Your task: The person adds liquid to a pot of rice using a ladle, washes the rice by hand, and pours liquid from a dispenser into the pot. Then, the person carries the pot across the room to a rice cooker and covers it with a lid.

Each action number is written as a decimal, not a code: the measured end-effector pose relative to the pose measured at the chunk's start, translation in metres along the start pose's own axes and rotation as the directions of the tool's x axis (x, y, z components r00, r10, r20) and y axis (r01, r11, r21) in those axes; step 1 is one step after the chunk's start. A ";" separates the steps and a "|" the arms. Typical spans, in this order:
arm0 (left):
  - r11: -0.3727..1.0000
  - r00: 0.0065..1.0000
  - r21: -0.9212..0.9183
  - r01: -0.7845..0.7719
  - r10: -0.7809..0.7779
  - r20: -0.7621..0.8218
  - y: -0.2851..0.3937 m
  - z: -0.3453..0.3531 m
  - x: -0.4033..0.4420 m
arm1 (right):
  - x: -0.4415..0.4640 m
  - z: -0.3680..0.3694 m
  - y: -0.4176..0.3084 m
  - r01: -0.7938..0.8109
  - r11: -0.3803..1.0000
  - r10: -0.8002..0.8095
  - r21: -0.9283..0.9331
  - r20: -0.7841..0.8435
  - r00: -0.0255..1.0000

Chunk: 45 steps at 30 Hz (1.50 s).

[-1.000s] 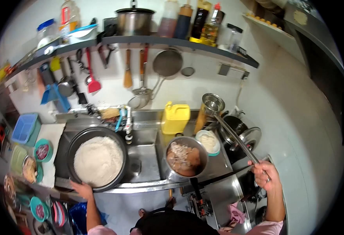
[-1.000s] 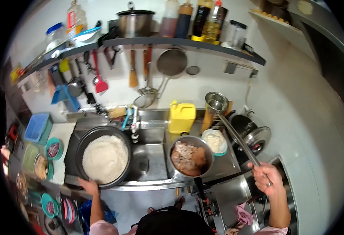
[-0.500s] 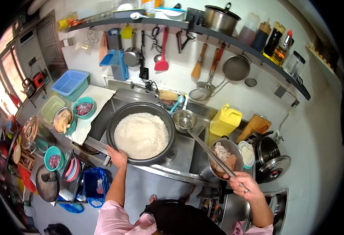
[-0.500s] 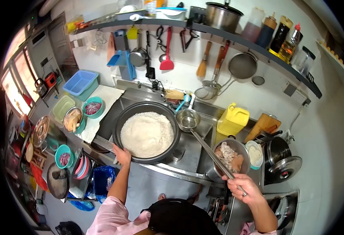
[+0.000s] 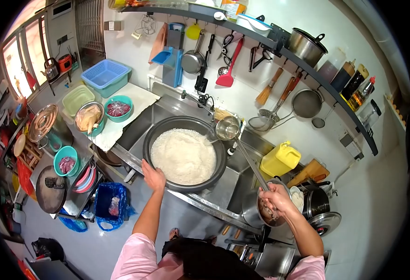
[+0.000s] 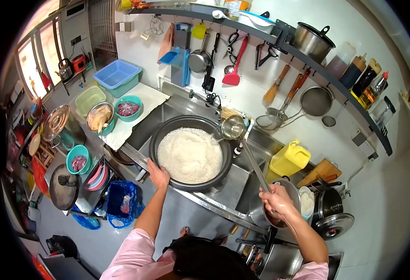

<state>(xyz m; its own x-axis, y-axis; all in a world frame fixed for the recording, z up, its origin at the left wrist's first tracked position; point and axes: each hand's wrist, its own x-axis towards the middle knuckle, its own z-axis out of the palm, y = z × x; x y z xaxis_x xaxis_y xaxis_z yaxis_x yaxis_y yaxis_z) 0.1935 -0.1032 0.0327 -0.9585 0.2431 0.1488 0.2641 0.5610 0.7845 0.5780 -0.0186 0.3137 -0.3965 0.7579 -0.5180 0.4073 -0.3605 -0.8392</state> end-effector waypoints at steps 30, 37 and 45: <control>0.999 0.997 -0.015 -0.047 0.046 -0.056 -0.003 0.009 0.000 | -0.032 -0.024 0.030 0.352 0.287 -0.473 -0.891 0.188 0.861; 0.997 0.996 -0.002 -0.071 0.071 -0.046 -0.008 0.015 0.001 | -0.074 -0.061 0.076 0.203 0.491 -0.517 -0.847 -0.096 0.851; 0.971 0.981 0.142 -0.194 0.192 0.026 -0.035 0.024 0.011 | -0.139 -0.111 0.154 0.125 0.915 -0.021 0.384 -0.265 0.964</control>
<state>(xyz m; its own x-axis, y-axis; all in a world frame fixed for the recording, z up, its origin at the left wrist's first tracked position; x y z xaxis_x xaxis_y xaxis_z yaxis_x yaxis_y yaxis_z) 0.1763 -0.1010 -0.0072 -0.8868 0.3667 0.2812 0.4574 0.6099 0.6471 0.7877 -0.1194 0.2749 -0.1728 0.8821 -0.4383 0.0074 -0.4438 -0.8961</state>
